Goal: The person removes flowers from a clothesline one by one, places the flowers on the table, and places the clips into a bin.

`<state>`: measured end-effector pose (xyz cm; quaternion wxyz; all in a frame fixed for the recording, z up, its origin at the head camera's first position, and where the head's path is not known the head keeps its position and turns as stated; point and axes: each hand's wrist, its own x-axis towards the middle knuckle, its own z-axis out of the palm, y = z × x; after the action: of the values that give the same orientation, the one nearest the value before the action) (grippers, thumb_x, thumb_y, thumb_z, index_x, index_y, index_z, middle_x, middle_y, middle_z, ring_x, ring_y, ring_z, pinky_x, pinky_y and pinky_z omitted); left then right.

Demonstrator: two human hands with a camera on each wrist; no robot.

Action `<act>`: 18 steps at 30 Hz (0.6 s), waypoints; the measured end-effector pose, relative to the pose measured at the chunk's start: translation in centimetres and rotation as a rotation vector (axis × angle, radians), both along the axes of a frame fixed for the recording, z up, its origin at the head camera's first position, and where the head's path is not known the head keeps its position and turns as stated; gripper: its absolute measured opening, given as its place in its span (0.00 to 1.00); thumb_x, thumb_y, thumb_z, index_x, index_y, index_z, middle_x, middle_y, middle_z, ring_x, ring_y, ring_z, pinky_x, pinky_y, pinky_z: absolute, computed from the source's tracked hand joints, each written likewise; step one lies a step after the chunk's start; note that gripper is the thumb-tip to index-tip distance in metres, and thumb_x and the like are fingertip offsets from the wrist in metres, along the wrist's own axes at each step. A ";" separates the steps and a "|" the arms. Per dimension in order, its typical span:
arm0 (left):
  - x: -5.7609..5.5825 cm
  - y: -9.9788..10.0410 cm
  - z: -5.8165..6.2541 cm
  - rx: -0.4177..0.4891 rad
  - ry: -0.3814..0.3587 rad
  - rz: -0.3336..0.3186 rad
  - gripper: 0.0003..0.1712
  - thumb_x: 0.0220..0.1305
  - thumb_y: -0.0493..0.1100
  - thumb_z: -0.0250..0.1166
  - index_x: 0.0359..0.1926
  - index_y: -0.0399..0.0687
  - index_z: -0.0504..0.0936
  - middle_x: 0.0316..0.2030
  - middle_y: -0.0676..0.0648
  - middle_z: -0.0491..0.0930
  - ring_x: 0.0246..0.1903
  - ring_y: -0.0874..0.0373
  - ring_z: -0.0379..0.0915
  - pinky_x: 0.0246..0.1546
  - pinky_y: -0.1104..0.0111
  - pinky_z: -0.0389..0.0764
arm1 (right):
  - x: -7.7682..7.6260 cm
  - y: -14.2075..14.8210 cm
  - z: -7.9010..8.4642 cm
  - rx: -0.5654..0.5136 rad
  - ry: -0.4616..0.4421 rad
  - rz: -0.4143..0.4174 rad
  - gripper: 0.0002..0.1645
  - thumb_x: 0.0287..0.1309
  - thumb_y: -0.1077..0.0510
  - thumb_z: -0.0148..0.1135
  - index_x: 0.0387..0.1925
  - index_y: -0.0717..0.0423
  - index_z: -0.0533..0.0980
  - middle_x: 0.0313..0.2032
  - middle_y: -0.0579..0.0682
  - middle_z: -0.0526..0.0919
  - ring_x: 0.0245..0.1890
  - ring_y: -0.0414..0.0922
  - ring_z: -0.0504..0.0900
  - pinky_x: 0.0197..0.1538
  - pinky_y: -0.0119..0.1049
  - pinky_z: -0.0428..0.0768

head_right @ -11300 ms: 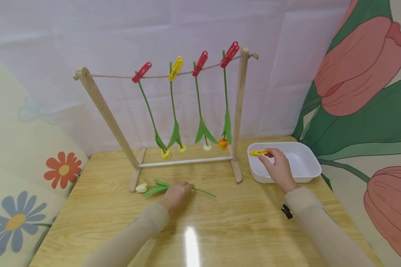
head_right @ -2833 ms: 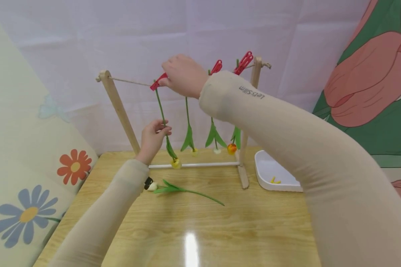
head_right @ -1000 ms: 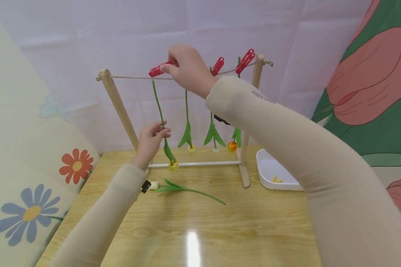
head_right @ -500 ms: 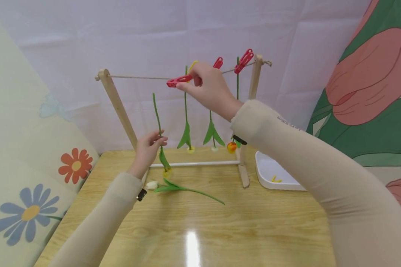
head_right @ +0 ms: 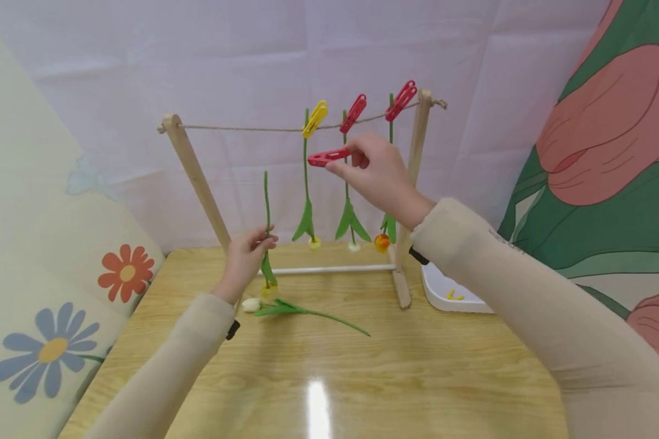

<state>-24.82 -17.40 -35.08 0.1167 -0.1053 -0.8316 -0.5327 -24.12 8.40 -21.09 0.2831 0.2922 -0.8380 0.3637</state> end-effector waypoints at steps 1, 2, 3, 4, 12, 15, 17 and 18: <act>0.1 0.0 -0.1 -0.016 0.002 -0.003 0.17 0.67 0.30 0.58 0.56 0.34 0.78 0.44 0.36 0.82 0.45 0.44 0.80 0.51 0.60 0.81 | 0.1 0.2 -0.2 -0.006 0.002 -0.001 0.10 0.59 0.64 0.66 0.35 0.69 0.77 0.27 0.55 0.72 0.29 0.45 0.65 0.32 0.31 0.63; 0.1 0.1 -0.3 -0.030 0.005 -0.005 0.16 0.67 0.30 0.58 0.55 0.34 0.78 0.44 0.36 0.82 0.46 0.44 0.80 0.51 0.60 0.81 | 0.2 0.4 -0.4 -0.010 0.004 -0.003 0.10 0.58 0.64 0.67 0.36 0.69 0.77 0.27 0.55 0.72 0.29 0.45 0.65 0.32 0.31 0.63; 0.1 0.1 -0.5 -0.044 0.015 -0.009 0.16 0.67 0.30 0.58 0.55 0.34 0.78 0.45 0.36 0.82 0.46 0.44 0.80 0.51 0.60 0.81 | 0.2 0.7 -0.6 -0.011 0.008 -0.006 0.10 0.58 0.64 0.67 0.35 0.69 0.77 0.26 0.55 0.72 0.29 0.45 0.65 0.32 0.31 0.63; 0.1 0.1 -0.6 -0.059 0.027 -0.012 0.16 0.67 0.31 0.58 0.55 0.34 0.78 0.45 0.37 0.82 0.47 0.44 0.80 0.52 0.60 0.80 | 0.3 0.9 -0.7 -0.013 0.007 -0.009 0.09 0.58 0.64 0.67 0.35 0.69 0.77 0.26 0.55 0.71 0.28 0.45 0.65 0.31 0.31 0.63; 0.3 0.4 -2.0 -0.175 0.202 -0.071 0.15 0.65 0.29 0.60 0.52 0.28 0.79 0.44 0.35 0.83 0.46 0.43 0.80 0.51 0.59 0.81 | 0.8 2.6 -2.0 -0.031 -0.032 -0.077 0.12 0.58 0.63 0.66 0.40 0.70 0.78 0.28 0.56 0.71 0.29 0.45 0.65 0.31 0.32 0.62; 0.2 0.5 -2.8 -0.241 0.284 -0.093 0.13 0.64 0.29 0.61 0.50 0.29 0.81 0.44 0.34 0.83 0.46 0.42 0.81 0.50 0.59 0.81 | 1.0 3.1 -2.4 -0.040 -0.038 -0.091 0.12 0.59 0.63 0.66 0.40 0.70 0.77 0.28 0.56 0.72 0.29 0.45 0.65 0.32 0.32 0.63; 0.2 0.6 -3.3 -0.298 0.323 -0.099 0.13 0.64 0.30 0.62 0.49 0.29 0.81 0.43 0.35 0.83 0.45 0.43 0.81 0.48 0.59 0.82 | 1.1 3.3 -2.7 -0.048 -0.032 -0.099 0.11 0.59 0.64 0.66 0.39 0.71 0.77 0.28 0.56 0.72 0.29 0.44 0.65 0.31 0.32 0.63; 0.2 0.6 -3.4 -0.323 0.336 -0.100 0.13 0.64 0.31 0.62 0.49 0.30 0.81 0.43 0.36 0.84 0.44 0.43 0.81 0.47 0.59 0.83 | 1.1 3.5 -2.8 -0.053 -0.026 -0.105 0.11 0.58 0.65 0.66 0.38 0.70 0.77 0.27 0.56 0.72 0.29 0.43 0.65 0.31 0.31 0.63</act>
<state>-24.63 -16.76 -38.47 0.2087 -0.2508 -0.8686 -0.3729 -23.00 11.87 -23.92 0.2987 0.2353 -0.8458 0.3742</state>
